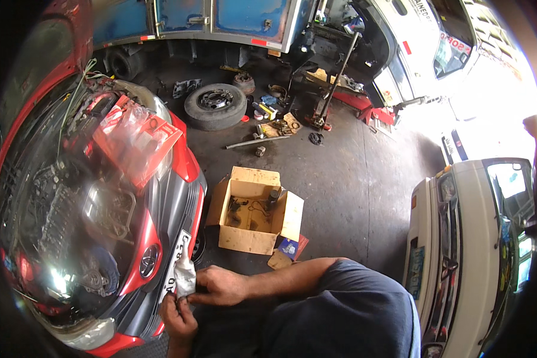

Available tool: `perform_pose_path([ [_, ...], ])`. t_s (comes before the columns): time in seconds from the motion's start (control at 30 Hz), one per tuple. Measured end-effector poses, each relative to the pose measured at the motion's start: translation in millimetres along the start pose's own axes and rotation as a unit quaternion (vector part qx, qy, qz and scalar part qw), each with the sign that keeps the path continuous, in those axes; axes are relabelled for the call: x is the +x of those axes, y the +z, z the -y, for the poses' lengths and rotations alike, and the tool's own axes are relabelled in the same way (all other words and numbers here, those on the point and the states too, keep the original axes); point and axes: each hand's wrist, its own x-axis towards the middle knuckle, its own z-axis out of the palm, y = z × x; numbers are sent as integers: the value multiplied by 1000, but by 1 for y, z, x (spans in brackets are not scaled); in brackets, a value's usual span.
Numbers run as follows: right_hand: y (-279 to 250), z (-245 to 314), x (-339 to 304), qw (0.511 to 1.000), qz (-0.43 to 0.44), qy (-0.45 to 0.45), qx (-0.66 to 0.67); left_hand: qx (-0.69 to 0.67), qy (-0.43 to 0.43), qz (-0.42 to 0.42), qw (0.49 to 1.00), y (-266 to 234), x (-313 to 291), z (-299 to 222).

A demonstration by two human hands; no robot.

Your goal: The person holds a metal gasket and applies sealant from a tube along its edges. They wipe the gasket with a cloth and continue applying sealant to different sections before the clip ends.

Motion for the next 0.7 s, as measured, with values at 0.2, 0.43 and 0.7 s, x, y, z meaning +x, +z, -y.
perform_pose_path([
  [0.2,-13,-1,-7,996,-58,69,22,-67,55,-28,996,11,33,-18],
  [0.43,-11,0,-20,970,-90,117,194,-243,-119,146,952,-8,57,-32],
  [0.7,-9,-5,-16,936,11,83,341,-318,-133,109,932,-12,31,-41],
])
